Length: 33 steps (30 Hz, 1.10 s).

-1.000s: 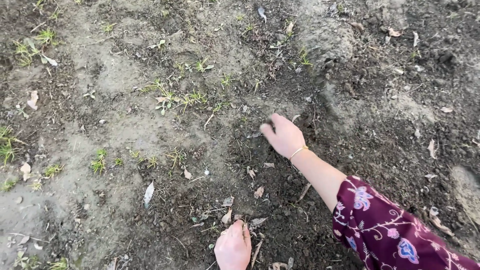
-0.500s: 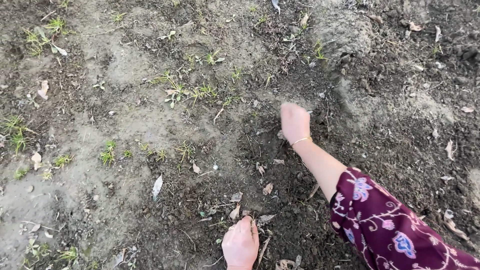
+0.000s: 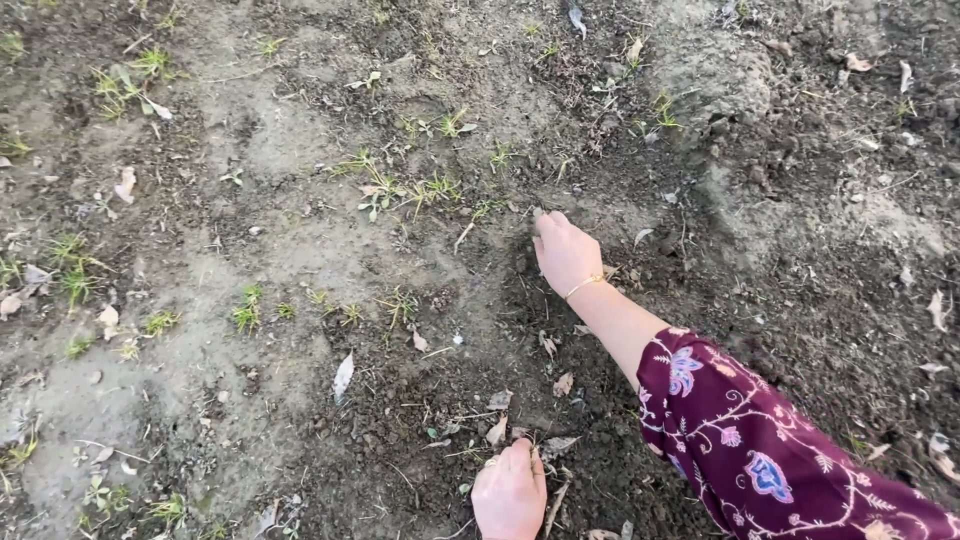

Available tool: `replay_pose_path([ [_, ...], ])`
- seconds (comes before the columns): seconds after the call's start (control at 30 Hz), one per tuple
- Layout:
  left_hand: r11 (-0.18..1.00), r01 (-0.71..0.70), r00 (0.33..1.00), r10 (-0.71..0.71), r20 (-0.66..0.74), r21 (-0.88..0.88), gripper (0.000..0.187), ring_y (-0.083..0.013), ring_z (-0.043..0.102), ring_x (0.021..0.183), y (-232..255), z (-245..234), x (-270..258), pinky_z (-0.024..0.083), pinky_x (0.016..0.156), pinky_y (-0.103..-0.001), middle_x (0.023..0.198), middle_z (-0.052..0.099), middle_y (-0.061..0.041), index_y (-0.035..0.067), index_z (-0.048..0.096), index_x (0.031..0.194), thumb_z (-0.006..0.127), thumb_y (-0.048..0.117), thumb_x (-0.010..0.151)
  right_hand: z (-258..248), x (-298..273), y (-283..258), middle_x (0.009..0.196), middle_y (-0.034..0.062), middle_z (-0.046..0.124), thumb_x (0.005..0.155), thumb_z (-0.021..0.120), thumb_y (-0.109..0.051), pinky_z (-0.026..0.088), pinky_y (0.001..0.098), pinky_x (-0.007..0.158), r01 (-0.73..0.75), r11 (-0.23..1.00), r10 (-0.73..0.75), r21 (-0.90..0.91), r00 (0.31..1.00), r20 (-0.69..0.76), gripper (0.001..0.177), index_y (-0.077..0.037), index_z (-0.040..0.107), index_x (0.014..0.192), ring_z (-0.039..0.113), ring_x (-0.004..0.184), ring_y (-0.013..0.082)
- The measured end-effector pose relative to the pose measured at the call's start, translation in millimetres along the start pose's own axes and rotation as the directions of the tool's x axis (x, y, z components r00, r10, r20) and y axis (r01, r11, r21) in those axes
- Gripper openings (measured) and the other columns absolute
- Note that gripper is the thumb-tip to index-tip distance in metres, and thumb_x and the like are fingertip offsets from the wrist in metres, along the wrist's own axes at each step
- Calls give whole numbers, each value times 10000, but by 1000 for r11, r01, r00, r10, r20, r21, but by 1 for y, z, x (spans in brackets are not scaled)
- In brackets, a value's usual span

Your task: Manually pulling weeds and grass clumps from the soil in a garden.

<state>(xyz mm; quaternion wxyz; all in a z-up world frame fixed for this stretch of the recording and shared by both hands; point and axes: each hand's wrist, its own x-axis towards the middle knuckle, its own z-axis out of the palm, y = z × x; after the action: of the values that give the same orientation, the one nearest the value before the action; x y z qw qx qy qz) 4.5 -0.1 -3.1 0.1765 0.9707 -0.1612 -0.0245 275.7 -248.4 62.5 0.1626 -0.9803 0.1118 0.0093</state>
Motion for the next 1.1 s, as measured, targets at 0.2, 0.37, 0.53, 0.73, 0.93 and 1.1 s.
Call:
replay_pose_path([
  [0.2,997,-73,993,71,-92,-20,238,-255,623,595,-2,1,1,525,515,-399,742,628,31,209,657,1092,670,314,879,-54,-14,-8,999,82,720,1016,535,-156,530,355,761,-399,723,487,564,873,-7,203,-66,674,1133,617,783,156],
  [0.37,997,-46,999,46,4,-67,237,-294,639,575,-3,2,0,518,508,-432,730,637,9,191,644,1089,672,283,873,-65,-45,5,1070,58,703,901,497,58,381,214,445,-456,448,401,769,871,282,199,-102,545,792,462,539,68],
  [0.53,995,-79,994,74,-76,-60,129,-292,603,520,0,-9,4,503,463,-428,668,591,9,196,623,992,656,266,889,-72,-76,-37,1071,54,680,985,583,-78,444,178,448,-377,825,206,421,894,397,233,-137,622,1207,475,562,54],
  [0.73,995,-70,995,64,-78,-73,204,-298,612,523,1,-6,2,504,466,-439,704,628,3,192,617,991,723,270,834,6,-91,-25,1150,72,667,964,611,-217,588,400,865,73,986,-113,152,955,273,219,-112,661,1149,695,984,247],
  [0.93,992,-87,992,77,-103,-93,235,-326,634,535,1,-12,4,513,470,-460,729,653,-38,167,637,1011,728,292,833,20,-83,-29,872,32,656,903,626,-162,436,303,677,-288,593,367,752,928,66,88,-134,698,946,594,792,167],
  [1.1,992,-105,990,97,-101,-76,158,-313,619,499,3,-23,9,507,444,-447,681,612,-38,162,617,962,682,291,897,2,-70,-119,707,87,615,850,520,50,337,281,422,-375,512,169,773,926,337,198,-95,580,970,457,498,148],
])
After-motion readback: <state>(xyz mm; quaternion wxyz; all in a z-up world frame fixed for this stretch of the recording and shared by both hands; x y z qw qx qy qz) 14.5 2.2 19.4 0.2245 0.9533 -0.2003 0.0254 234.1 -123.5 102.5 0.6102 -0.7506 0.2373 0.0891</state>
